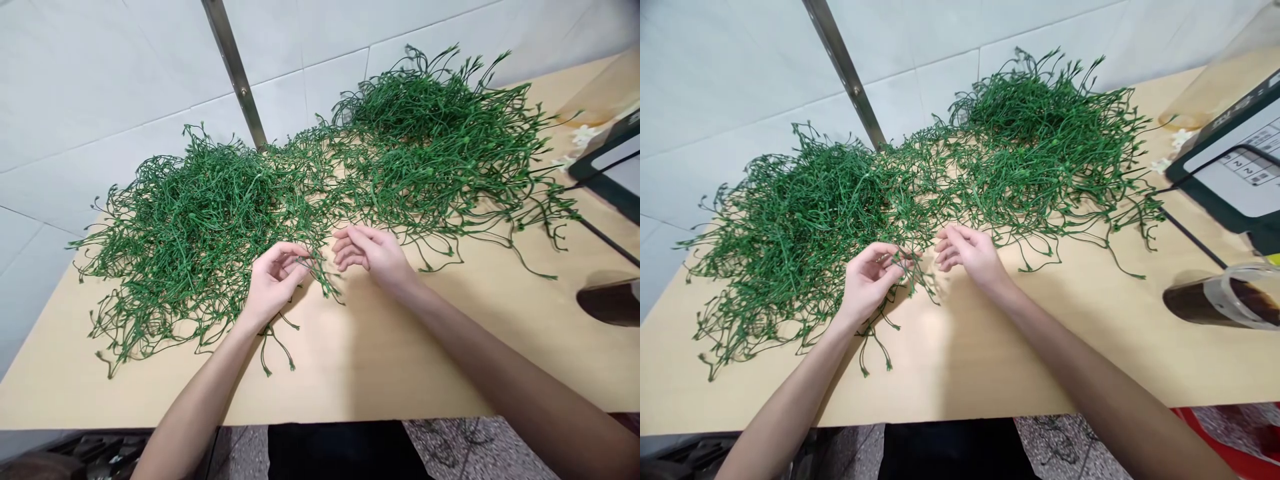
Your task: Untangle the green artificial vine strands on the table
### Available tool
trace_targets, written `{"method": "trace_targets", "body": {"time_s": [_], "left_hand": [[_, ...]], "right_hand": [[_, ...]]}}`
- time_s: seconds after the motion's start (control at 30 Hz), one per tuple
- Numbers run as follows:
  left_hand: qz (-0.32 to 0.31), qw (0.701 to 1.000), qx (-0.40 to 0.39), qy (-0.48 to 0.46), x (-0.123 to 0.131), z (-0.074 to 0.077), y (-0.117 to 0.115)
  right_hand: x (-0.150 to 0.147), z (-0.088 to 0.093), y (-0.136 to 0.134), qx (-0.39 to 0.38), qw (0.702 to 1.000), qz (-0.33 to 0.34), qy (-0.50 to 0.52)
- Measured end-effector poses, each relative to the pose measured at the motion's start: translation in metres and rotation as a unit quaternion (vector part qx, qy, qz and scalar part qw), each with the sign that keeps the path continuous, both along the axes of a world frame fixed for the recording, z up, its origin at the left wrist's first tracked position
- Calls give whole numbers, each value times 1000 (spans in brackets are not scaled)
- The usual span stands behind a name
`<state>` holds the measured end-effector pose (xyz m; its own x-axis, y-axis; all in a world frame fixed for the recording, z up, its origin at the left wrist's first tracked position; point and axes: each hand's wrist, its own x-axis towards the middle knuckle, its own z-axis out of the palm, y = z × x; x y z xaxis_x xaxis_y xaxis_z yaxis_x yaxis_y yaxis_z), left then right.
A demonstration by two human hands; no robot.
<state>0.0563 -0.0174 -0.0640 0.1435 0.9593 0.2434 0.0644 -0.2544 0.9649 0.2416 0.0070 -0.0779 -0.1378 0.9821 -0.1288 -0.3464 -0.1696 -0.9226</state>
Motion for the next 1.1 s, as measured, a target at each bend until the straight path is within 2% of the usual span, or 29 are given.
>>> {"method": "trace_targets", "body": {"time_s": [0.13,0.23,0.47,0.63,0.73,0.93,1.1], "left_hand": [[-49,997,-10,61,0,0,-1],[-34,995,5,92,-1,1,-2],[16,984,116,137,-2,2,0],[-17,991,70,112,-1,1,-2],[-13,993,43,108,-1,0,-2],[-17,986,128,104,0,2,1],[-10,993,71,96,-1,-1,-1]], "right_hand": [[-4,3,-5,-15,998,61,-28],[-5,3,-8,-4,997,64,-38],[-1,-2,-6,7,998,56,7],[-4,-3,-7,1,994,110,-6],[-5,-2,-8,21,989,144,-23],[-4,3,-10,18,989,142,47],[-2,3,-8,10,993,108,56]]}}
